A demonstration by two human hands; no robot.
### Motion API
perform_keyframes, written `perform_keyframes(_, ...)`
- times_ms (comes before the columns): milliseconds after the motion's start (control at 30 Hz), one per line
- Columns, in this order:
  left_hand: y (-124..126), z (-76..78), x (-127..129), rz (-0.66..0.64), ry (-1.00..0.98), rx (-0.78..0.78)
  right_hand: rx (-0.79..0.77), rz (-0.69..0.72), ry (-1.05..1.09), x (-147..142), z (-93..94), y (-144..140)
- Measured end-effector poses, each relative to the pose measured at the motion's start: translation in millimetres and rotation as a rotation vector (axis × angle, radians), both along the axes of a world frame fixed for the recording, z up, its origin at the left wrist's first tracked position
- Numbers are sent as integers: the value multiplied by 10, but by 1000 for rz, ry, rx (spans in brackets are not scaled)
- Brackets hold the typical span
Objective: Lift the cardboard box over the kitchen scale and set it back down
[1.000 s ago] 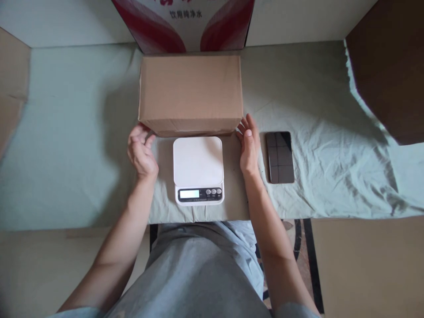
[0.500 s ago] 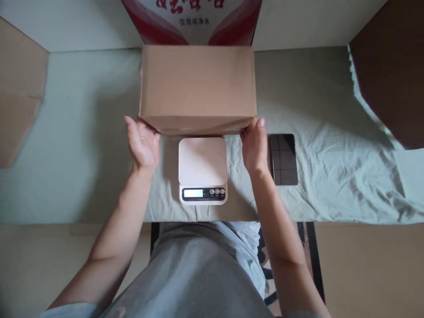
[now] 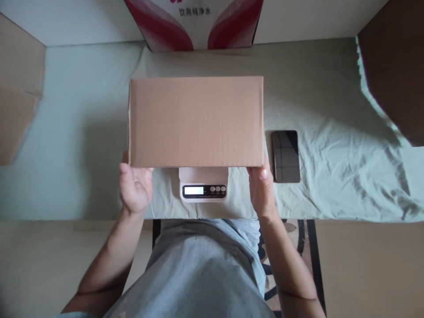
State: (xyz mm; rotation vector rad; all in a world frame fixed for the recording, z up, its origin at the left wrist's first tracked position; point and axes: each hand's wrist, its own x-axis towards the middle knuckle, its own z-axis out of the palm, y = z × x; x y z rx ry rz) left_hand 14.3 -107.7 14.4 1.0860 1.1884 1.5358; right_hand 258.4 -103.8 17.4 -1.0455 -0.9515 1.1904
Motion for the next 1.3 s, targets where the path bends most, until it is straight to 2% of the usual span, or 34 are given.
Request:
perform_keyframes(200, -41, -13, -43, 43, 40, -7, 4, 10, -10, -48, -38, -27)
perform_keyframes(467, -96, -13, -23, 16, -86, 27, -4, 33, -17, -22, -56, -52)
perform_keyframes(567, -83, -22, -16, 43, -124, 25, -10, 17, -20, -2, -63, -45)
perform_keyframes(700, -46, -164, -83, 150, -116, -3, -77, -76, 14, 67, -154, -23)
perform_keyframes(867, 4, -445, -198, 199, -151, -139, -143, -114, 0, 127, -331, -21)
perform_keyframes(967, 15, -521, -233, 221, -184, -198, -153, -133, -45, 125, -381, -27)
perform_keyframes(1100, -37, -439, -232, 193, -198, -192, -132, -148, -92, 104, -331, -42)
perform_keyframes(1300, -275, -215, -108, 256, 64, 14, 30, -175, -101, 86, -226, -153)
